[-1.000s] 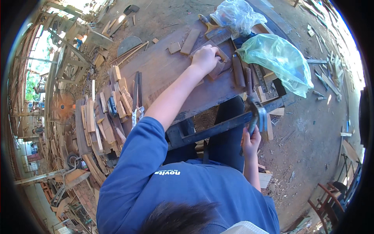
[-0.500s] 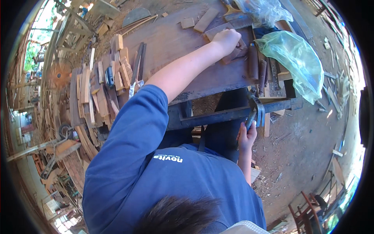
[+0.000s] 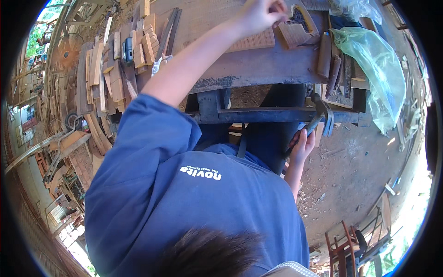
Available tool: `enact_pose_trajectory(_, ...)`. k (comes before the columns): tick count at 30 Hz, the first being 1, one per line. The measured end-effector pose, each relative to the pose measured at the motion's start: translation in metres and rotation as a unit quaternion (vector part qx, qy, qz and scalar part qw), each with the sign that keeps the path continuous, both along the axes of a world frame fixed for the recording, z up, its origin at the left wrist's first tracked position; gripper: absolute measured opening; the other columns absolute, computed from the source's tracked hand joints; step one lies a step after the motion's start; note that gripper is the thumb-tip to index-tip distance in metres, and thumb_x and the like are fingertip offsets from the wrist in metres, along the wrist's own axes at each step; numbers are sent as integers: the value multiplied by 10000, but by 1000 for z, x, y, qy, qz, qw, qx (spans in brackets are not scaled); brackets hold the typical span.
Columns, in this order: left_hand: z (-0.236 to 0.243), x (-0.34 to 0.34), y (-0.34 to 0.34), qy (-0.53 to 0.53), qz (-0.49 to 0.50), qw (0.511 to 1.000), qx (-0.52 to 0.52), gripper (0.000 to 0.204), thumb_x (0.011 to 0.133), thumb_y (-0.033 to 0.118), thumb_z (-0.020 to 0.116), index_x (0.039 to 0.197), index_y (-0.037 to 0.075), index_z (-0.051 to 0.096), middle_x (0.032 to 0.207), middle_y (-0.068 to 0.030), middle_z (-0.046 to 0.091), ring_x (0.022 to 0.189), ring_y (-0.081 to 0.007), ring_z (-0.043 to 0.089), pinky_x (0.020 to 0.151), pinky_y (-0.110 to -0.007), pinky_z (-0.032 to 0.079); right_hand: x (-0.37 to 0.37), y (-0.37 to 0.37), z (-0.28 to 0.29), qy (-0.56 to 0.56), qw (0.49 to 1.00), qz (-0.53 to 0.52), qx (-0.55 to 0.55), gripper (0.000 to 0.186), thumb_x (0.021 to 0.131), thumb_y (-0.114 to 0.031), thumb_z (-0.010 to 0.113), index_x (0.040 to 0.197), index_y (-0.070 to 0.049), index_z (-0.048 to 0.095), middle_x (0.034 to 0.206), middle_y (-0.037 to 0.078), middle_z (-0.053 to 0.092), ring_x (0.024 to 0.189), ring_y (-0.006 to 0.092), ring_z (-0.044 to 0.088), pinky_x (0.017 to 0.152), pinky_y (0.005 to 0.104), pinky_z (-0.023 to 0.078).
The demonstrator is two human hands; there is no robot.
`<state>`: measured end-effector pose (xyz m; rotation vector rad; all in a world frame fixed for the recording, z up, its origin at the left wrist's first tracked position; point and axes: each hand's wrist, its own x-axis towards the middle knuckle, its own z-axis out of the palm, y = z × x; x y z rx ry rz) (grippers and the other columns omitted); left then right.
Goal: The person is using a hammer to drive a nail into a piece of wood.
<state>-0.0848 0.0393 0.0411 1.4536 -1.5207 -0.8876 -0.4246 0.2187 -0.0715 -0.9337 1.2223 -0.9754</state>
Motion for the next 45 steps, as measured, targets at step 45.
enact_pose_trajectory(45, -51, 12, 74, -51, 87, 992, -81, 382, 846, 92, 716, 1093, 29, 432, 915, -149, 729, 904, -298, 700, 799, -373, 520, 147, -83, 135, 206, 952, 223, -39, 362, 1057, -339, 420, 861, -49, 513, 601, -15, 478, 482, 58, 425, 442, 229, 336)
